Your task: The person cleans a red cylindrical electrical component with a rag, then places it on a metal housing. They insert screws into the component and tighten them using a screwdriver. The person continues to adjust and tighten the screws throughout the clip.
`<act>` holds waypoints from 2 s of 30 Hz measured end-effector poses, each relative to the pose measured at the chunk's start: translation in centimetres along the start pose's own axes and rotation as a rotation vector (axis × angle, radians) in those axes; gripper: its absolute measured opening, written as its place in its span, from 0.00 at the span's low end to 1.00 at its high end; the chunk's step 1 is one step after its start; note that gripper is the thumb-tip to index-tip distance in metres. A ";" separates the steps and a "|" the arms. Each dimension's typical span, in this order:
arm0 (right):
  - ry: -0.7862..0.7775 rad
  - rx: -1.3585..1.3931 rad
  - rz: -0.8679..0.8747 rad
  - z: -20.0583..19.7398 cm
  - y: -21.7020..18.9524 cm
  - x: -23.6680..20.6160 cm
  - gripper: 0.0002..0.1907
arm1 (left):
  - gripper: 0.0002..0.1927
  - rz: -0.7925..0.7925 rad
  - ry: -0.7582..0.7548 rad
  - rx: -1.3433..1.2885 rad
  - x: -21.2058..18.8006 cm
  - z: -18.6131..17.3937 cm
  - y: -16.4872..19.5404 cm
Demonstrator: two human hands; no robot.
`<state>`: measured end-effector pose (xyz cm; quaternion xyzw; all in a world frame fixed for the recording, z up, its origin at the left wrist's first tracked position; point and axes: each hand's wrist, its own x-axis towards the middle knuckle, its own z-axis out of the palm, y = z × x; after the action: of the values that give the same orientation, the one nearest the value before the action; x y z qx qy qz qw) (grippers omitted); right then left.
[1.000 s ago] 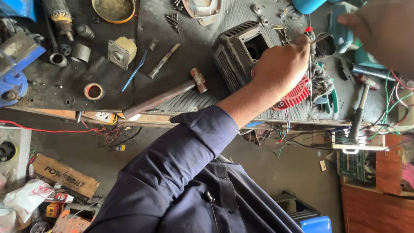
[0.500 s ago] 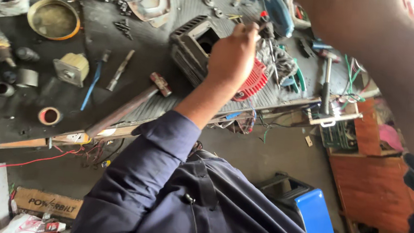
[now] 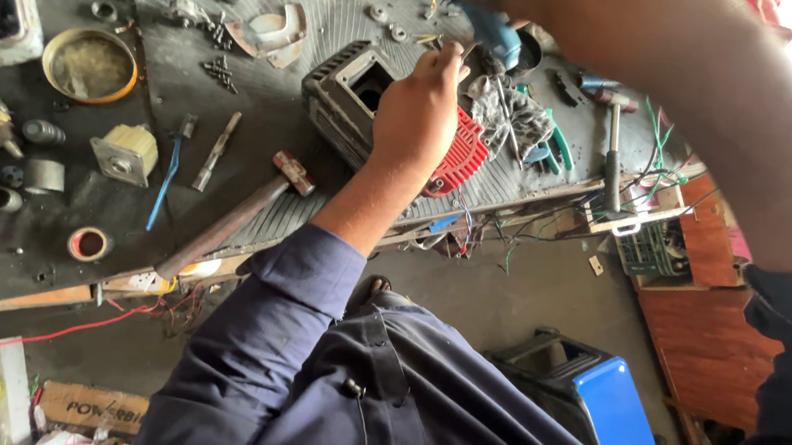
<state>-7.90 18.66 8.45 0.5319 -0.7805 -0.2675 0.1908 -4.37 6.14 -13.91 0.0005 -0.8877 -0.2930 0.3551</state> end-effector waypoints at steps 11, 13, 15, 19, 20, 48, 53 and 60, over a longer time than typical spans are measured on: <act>0.129 -0.177 -0.165 -2.6 0.3 1.0 0.15 | 0.15 0.034 0.070 0.002 0.2 -1.1 0.6; 0.127 -0.140 -0.212 -2.6 0.9 0.6 0.18 | 0.15 0.034 0.057 0.018 0.4 -1.3 0.8; -0.050 -0.019 -0.179 -2.0 0.7 1.0 0.17 | 0.16 0.054 0.061 0.030 0.6 -1.3 1.0; -0.364 0.025 0.123 -0.8 0.4 2.9 0.24 | 0.13 0.057 0.045 0.022 0.9 -1.2 1.2; -0.439 0.038 0.203 -0.8 0.6 3.4 0.27 | 0.12 0.060 0.054 0.019 1.0 -1.2 1.2; 0.067 0.119 -0.107 2.0 7.7 2.1 0.15 | 0.09 0.022 0.013 -0.062 3.8 -0.3 3.3; 0.478 0.304 -0.343 2.5 7.3 0.5 0.23 | 0.11 -0.026 -0.051 0.031 3.6 0.1 3.6; -0.121 0.243 0.019 3.5 6.5 0.8 0.28 | 0.13 -0.007 -0.002 -0.009 3.9 0.3 4.0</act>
<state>-14.96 20.59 9.73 0.5265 -0.8222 -0.2009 0.0803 -6.67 8.80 -9.50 0.0017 -0.8866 -0.2984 0.3533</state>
